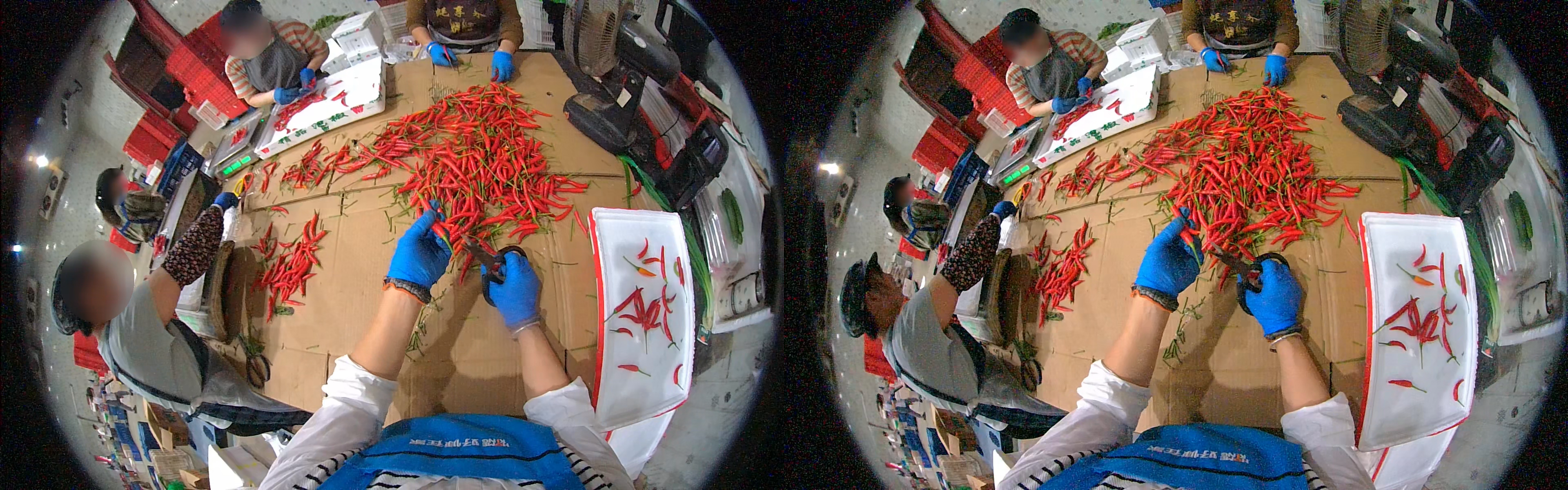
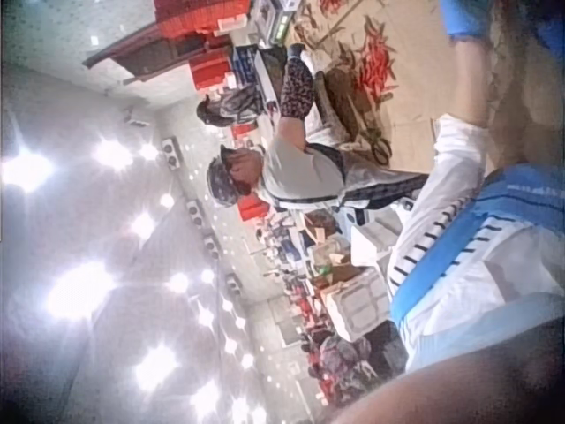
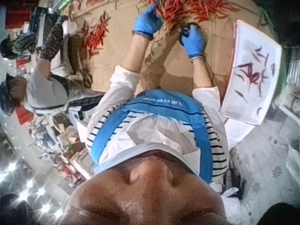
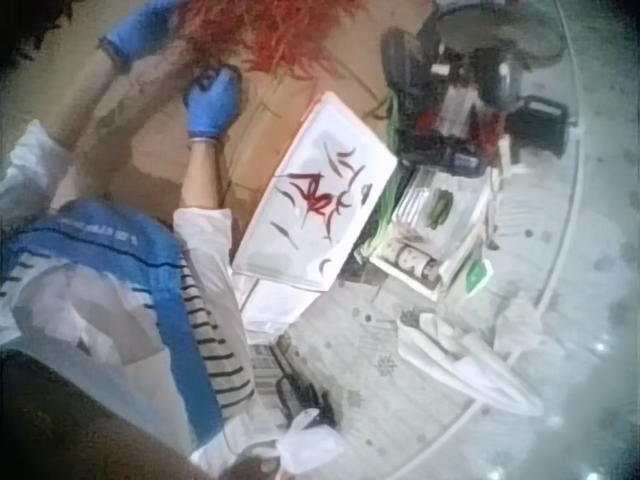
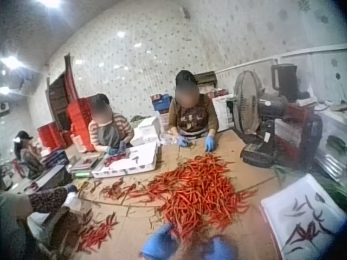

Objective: The person trims the stems off red chili peppers using scissors and places the trimmed peppers into a white tray. The person also gathers and discards the cut stems into a nearby basket.

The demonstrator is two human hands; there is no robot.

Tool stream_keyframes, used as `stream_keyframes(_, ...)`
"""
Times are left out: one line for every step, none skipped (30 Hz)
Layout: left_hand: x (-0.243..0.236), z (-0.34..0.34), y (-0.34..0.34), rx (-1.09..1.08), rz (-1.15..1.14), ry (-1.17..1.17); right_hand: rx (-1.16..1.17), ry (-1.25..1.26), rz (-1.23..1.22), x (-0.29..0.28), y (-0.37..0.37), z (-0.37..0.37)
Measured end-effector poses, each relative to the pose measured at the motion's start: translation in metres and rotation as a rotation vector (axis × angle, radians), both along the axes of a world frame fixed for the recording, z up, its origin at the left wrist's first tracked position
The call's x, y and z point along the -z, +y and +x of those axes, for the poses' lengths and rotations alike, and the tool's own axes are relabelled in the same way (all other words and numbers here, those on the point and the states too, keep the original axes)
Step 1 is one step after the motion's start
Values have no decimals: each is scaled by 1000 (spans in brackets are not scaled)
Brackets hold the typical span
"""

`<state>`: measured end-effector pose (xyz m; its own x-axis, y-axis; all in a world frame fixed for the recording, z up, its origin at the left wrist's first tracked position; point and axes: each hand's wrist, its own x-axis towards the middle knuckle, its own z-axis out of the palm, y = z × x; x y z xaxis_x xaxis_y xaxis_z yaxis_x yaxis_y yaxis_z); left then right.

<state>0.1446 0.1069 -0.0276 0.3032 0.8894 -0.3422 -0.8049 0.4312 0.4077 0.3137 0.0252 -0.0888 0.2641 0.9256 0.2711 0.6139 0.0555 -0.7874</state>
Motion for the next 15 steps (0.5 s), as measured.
stream_keyframes(5,1,2,11,5,-29,2,-24,22,1,1,0)
stream_keyframes(10,2,4,21,11,-57,5,-48,44,2,2,1)
stream_keyframes(15,3,5,32,17,-86,5,-50,58,4,2,1)
stream_keyframes(18,5,7,35,-14,-120,4,-52,76,4,3,1)
stream_keyframes(21,7,6,36,-44,-154,3,-54,93,4,3,1)
stream_keyframes(25,9,6,38,-74,-189,-1,-43,97,3,2,1)
stream_keyframes(31,11,4,26,-46,-155,-9,-29,102,1,2,0)
stream_keyframes(37,16,1,21,-17,-124,-10,-18,109,0,1,1)
stream_keyframes(42,22,0,15,12,-92,1,-21,107,0,2,1)
stream_keyframes(19,36,-6,-126,-176,-52,11,-23,99,3,1,1)
stream_keyframes(21,36,-7,-109,-159,-43,21,-25,90,6,1,1)
stream_keyframes(26,34,-7,-93,-141,-34,19,-14,64,9,1,1)
stream_keyframes(26,33,-7,-78,-123,-25,16,-3,38,12,2,2)
stream_keyframes(25,32,-8,-76,-116,-8,12,9,12,14,2,2)
stream_keyframes(22,31,-9,-74,-109,9,13,-12,-11,13,1,2)
